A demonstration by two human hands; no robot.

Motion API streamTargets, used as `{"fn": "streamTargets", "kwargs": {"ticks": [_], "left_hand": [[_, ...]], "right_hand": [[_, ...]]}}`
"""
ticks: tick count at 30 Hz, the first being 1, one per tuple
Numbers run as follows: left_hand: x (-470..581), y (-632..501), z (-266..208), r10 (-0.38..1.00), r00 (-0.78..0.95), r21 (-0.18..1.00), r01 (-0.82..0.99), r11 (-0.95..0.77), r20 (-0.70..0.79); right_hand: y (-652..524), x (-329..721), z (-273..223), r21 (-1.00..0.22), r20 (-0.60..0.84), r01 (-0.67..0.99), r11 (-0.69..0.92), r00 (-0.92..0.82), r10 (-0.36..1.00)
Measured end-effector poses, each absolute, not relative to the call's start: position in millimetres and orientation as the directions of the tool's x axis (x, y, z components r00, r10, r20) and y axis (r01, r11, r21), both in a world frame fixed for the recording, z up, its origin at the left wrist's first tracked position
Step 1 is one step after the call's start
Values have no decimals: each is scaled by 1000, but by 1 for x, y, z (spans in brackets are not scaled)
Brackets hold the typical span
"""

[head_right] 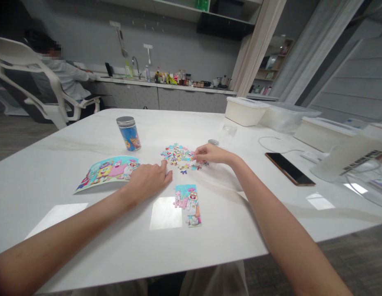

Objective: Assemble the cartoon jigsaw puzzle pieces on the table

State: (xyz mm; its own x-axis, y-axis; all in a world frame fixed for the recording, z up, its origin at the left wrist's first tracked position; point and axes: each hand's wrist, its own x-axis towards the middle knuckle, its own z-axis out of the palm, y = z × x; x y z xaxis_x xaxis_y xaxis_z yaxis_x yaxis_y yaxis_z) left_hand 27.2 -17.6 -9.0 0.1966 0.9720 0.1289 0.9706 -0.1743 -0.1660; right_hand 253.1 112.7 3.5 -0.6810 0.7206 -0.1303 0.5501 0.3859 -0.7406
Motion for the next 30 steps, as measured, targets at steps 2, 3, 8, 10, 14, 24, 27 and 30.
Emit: {"fn": "streamTargets", "kwargs": {"ticks": [2, 3, 8, 10, 14, 24, 27, 30], "left_hand": [[27, -18, -9, 972, 199, -161, 971, -178, 125], [27, -18, -9, 972, 198, -157, 971, -178, 124], [27, -18, -8, 971, 201, -148, 972, -182, 128], [27, -18, -8, 970, 208, -158, 969, -187, 128], [27, -17, -9, 970, 208, -169, 968, -185, 127], [27, -17, -10, 969, 215, -195, 962, -190, 120], [27, -17, -9, 970, 214, -197, 962, -190, 111], [27, -17, -9, 971, 213, -194, 963, -190, 110]], "right_hand": [[114, 254, 2, -732, -130, 553, 398, -686, 715], [115, 254, 2, -729, -127, 553, 404, -689, 713], [121, 256, -3, -718, -103, 546, 432, -697, 709], [122, 257, -4, -711, -100, 550, 438, -697, 710], [122, 257, -4, -721, -116, 560, 408, -678, 725], [126, 258, -6, -569, -59, 616, 545, -692, 720], [127, 258, -6, -523, -16, 670, 527, -626, 780], [124, 258, -3, -493, -12, 702, 514, -596, 803]]}}
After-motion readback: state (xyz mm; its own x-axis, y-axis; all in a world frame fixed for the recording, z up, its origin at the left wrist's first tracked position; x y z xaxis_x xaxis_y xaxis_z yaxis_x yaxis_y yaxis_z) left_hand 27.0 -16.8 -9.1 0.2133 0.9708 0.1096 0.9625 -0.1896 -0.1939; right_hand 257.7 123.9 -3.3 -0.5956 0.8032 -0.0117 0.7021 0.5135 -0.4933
